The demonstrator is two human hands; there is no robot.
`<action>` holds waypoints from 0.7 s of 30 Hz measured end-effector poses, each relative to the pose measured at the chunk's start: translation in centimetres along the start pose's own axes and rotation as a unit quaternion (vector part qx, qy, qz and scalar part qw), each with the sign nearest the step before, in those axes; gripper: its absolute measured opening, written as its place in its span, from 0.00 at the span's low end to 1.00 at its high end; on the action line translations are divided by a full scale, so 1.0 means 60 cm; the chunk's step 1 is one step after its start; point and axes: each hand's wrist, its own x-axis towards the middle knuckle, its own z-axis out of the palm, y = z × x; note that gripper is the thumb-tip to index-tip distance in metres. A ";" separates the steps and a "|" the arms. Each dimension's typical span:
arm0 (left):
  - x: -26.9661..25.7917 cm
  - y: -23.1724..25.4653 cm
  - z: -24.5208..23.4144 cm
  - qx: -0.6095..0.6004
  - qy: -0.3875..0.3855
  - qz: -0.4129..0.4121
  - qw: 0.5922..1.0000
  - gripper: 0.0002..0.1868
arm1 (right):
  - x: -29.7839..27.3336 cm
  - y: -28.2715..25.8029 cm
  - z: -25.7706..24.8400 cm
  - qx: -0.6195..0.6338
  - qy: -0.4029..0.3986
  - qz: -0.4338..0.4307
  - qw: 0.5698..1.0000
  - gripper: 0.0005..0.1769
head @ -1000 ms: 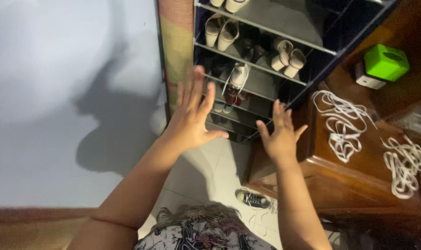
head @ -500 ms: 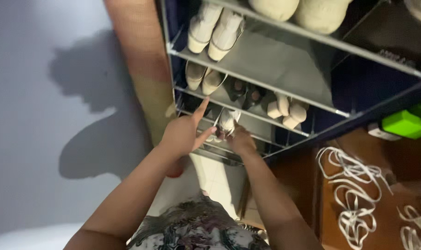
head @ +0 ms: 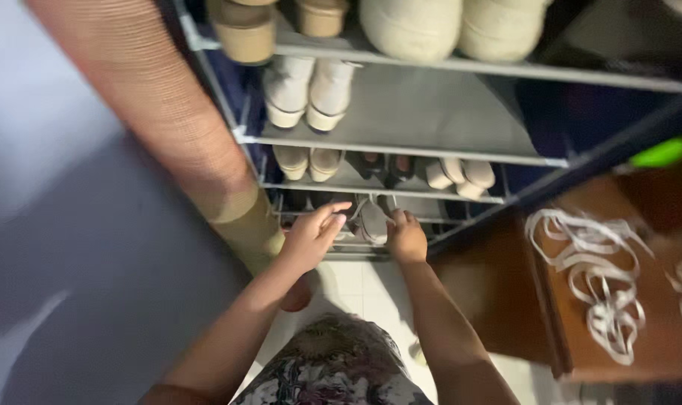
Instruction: The person laces a white canvas shoe by threading white shoelaces through the eyelets and tying a knot. They then repeat the process on a black canvas shoe, threading the laces and tying them.
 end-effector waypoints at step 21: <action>-0.074 0.215 0.508 -0.017 -0.487 0.093 0.868 0.29 | -0.468 -0.069 -0.548 -0.131 0.341 -0.111 0.924 0.21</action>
